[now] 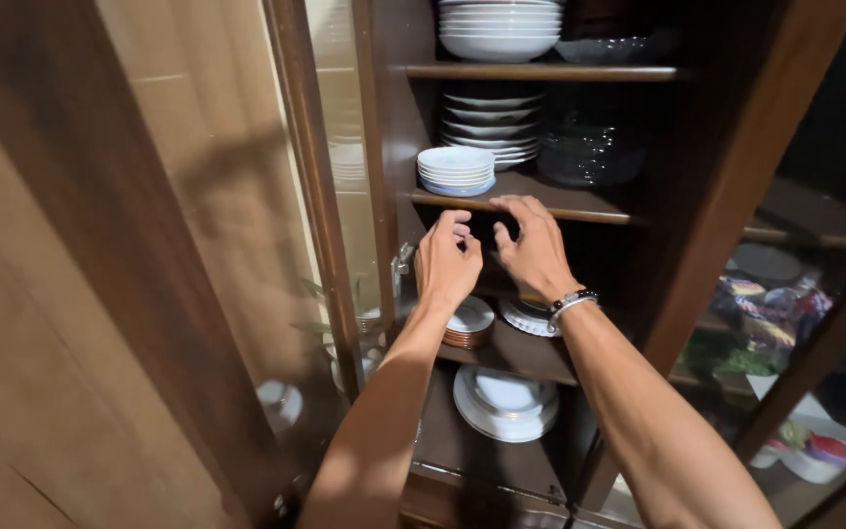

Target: Organizing and cleaning small bowls and plates at a dining table and placing them in a cabinet.

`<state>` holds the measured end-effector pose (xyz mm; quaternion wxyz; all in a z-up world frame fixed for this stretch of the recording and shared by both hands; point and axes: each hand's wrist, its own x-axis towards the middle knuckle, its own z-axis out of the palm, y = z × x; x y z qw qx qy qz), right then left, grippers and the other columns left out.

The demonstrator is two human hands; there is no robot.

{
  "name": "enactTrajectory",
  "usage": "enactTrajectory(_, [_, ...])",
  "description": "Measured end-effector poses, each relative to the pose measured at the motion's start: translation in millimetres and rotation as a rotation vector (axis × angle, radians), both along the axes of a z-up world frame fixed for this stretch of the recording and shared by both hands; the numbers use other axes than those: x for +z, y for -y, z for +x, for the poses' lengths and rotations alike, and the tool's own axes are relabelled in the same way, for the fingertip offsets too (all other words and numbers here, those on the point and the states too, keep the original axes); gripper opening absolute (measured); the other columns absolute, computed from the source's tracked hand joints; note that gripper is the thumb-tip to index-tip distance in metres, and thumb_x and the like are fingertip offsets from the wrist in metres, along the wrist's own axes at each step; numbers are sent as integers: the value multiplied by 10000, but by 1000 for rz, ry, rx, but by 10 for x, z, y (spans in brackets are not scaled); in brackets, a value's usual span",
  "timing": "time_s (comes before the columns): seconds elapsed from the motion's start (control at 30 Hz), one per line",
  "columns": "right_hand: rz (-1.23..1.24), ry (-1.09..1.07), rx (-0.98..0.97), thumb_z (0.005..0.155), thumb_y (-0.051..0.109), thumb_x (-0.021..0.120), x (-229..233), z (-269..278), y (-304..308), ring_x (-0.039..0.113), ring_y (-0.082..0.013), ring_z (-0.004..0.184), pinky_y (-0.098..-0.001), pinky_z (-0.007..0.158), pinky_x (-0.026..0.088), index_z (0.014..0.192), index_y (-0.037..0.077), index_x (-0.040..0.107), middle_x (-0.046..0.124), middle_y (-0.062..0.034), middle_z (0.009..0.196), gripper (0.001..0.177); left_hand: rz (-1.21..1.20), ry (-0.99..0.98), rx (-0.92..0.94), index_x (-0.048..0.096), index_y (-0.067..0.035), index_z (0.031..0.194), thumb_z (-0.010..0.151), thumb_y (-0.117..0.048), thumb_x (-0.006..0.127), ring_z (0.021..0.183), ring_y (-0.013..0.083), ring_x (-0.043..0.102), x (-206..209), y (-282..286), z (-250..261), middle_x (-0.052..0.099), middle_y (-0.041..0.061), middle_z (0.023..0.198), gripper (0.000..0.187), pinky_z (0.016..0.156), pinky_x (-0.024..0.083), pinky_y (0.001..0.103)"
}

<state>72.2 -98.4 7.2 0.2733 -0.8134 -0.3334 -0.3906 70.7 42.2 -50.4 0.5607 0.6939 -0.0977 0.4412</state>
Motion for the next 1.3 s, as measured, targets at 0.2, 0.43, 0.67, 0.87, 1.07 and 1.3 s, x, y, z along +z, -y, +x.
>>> enactTrajectory(0.2, [-260, -40, -162, 845, 179, 738, 3, 104, 68, 404, -358, 1449, -548, 1220, 167, 1476, 69, 473, 511, -175, 1498, 693, 60, 97, 185, 429, -73, 1485, 821, -97, 703, 1309, 433, 508, 107, -71, 83, 492, 209, 1445, 718, 1088, 442, 496])
enactTrajectory(0.43, [-333, -49, -158, 853, 183, 742, 28, 227, 59, 335, -356, 1486, -565, 1218, 140, 1534, 64, 373, 441, -175, 1564, 784, 195, 20, 203, 456, -71, 1474, 815, -116, 698, 1311, 444, 503, 228, -160, 28, 461, 211, 1512, 703, 1063, 439, 504])
enactTrajectory(0.67, [-249, -101, -59, 868, 167, 720, 1, 53, -20, 380, -384, 1469, -531, 1235, 195, 1505, 72, 450, 496, -207, 1521, 699, 31, -30, -20, 571, -99, 1389, 848, -123, 675, 1187, 365, 663, 77, -124, 76, 677, 192, 1299, 551, 993, 527, 453])
enactTrajectory(0.87, [-231, -149, -44, 890, 194, 708, -189, -330, -39, 565, -409, 1275, -469, 1084, 414, 1454, 67, 543, 629, -232, 1346, 601, 16, -86, -61, 623, -124, 1333, 871, -130, 652, 1125, 311, 721, -186, 18, -129, 734, 144, 1229, 463, 942, 565, 427])
enactTrajectory(1.07, [-252, -291, -34, 878, 230, 715, -266, -697, -75, 664, -417, 1029, -446, 897, 527, 1448, 67, 539, 678, -230, 1213, 618, 127, -249, -23, 628, -172, 1325, 889, -181, 655, 1096, 360, 695, -335, -25, -569, 744, 112, 1205, 438, 927, 543, 471])
enactTrajectory(1.3, [-336, -190, 319, 848, 140, 733, -672, -356, 283, 586, -402, 1303, -411, 1073, 470, 1424, -13, 534, 616, -265, 1381, 629, 142, -309, 91, 624, -176, 1326, 882, -185, 651, 1072, 350, 695, -557, 173, -950, 745, 109, 1168, 445, 917, 534, 469])
